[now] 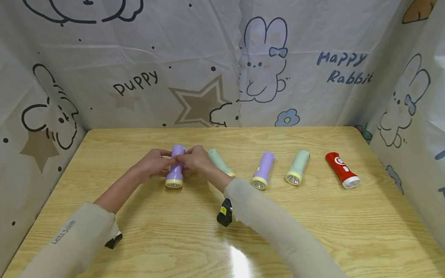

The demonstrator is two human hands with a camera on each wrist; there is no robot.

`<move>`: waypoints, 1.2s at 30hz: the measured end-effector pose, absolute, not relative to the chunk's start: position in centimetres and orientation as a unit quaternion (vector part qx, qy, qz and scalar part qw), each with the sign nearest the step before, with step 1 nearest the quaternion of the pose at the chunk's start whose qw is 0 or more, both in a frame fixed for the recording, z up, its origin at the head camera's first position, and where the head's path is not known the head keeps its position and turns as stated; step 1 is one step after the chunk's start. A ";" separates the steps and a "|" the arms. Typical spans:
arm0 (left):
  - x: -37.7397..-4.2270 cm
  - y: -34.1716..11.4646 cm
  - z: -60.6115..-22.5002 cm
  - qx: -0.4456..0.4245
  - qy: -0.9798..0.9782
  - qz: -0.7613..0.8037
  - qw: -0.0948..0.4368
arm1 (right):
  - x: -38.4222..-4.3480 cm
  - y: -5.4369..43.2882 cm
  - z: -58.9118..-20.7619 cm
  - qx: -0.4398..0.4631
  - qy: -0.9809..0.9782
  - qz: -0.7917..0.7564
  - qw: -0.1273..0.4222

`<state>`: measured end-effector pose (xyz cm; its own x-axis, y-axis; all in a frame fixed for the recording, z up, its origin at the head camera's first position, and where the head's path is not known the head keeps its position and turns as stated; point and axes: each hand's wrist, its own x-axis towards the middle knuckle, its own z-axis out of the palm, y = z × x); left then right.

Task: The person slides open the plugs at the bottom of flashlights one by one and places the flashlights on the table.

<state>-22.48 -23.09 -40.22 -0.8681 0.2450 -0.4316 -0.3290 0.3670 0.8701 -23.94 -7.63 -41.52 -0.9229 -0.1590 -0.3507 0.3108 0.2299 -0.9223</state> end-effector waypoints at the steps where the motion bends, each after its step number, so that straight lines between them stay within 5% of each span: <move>1: -22.5 -23.1 -40.3 -0.026 0.787 0.561 0.255 | -23.9 -7.6 -41.5 0.051 0.762 -0.616 0.190; 36: -22.6 -23.5 -41.0 -0.018 0.798 0.545 0.254 | -23.6 -7.7 -42.0 0.031 0.770 -0.605 0.198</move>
